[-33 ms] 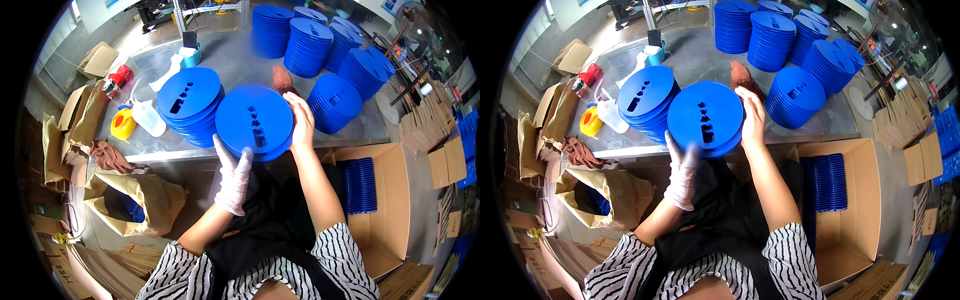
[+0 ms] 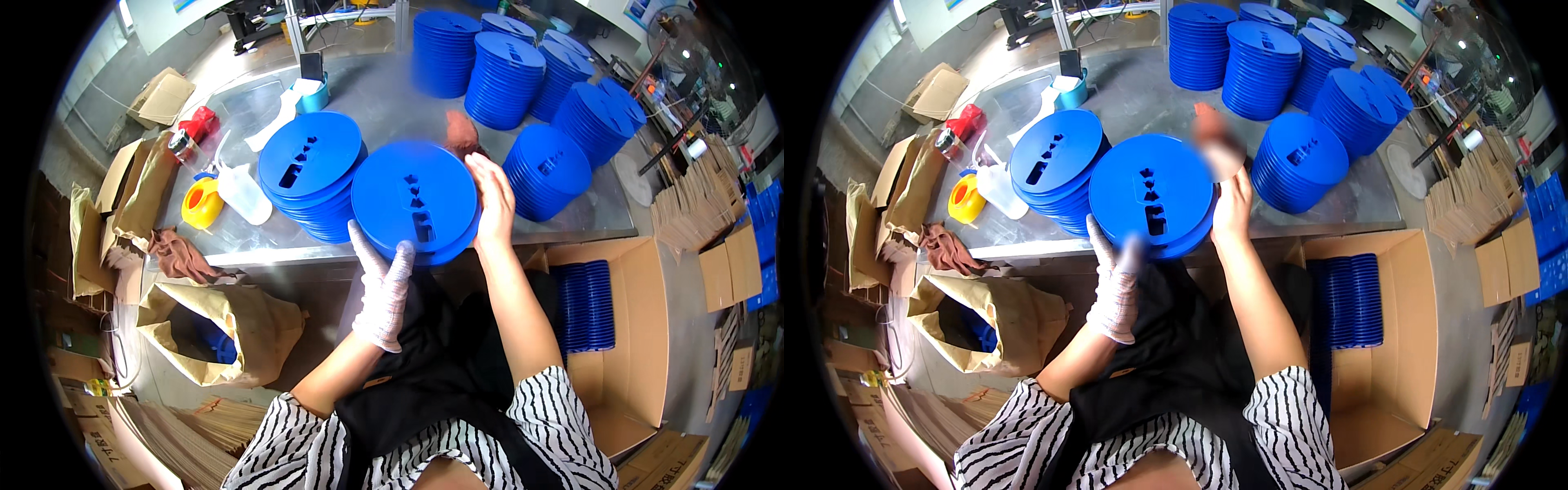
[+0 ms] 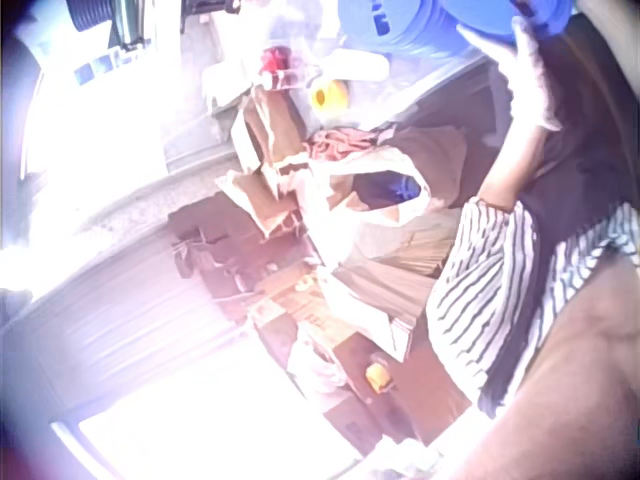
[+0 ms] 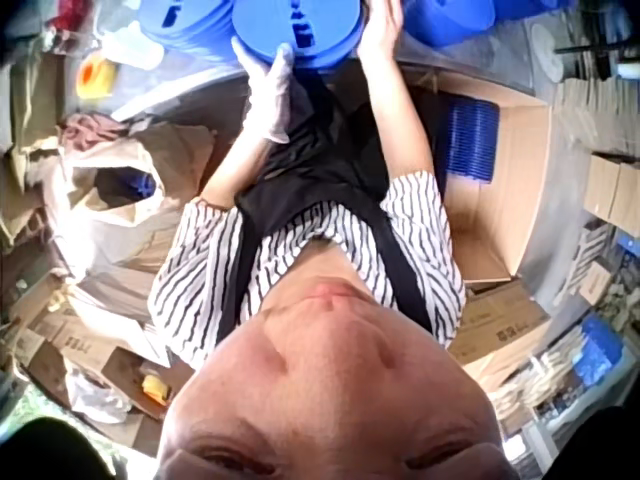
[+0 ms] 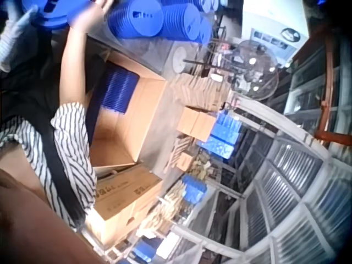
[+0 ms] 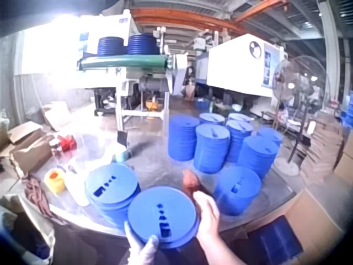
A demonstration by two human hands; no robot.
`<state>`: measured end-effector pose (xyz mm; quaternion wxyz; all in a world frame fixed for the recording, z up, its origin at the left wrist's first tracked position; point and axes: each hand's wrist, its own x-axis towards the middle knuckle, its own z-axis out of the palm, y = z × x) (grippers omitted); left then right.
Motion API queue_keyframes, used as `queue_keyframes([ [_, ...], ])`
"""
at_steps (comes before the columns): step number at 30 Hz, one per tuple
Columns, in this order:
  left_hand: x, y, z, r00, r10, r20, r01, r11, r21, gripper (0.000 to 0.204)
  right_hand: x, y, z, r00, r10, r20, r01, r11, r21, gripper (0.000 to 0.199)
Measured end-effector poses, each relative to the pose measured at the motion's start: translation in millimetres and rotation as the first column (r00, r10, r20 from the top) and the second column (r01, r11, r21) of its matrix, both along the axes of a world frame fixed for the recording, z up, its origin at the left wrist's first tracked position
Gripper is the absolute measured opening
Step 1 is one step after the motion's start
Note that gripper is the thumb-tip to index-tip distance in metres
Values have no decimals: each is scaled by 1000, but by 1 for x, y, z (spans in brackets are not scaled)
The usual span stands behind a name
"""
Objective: The person picks up blue plastic lids from a cardboard box and stacks them on a metal table. They handle the lids one at a time, placing them into neat piles.
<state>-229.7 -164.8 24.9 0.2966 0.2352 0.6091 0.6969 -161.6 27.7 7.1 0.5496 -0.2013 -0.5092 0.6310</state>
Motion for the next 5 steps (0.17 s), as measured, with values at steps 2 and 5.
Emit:
queue_keyframes([
  [2, -4, 1, -3, 998, 56, 40, -58, 997, 55, 97, 1, -12, 5, 996, -89, -24, 89, 996, -4, 40],
  [5, -5, 7, 3, 988, 25, 153, -45, 991, 126, 96, 47, -29, -13, 964, -250, 87, 248, 968, 39, 35],
])
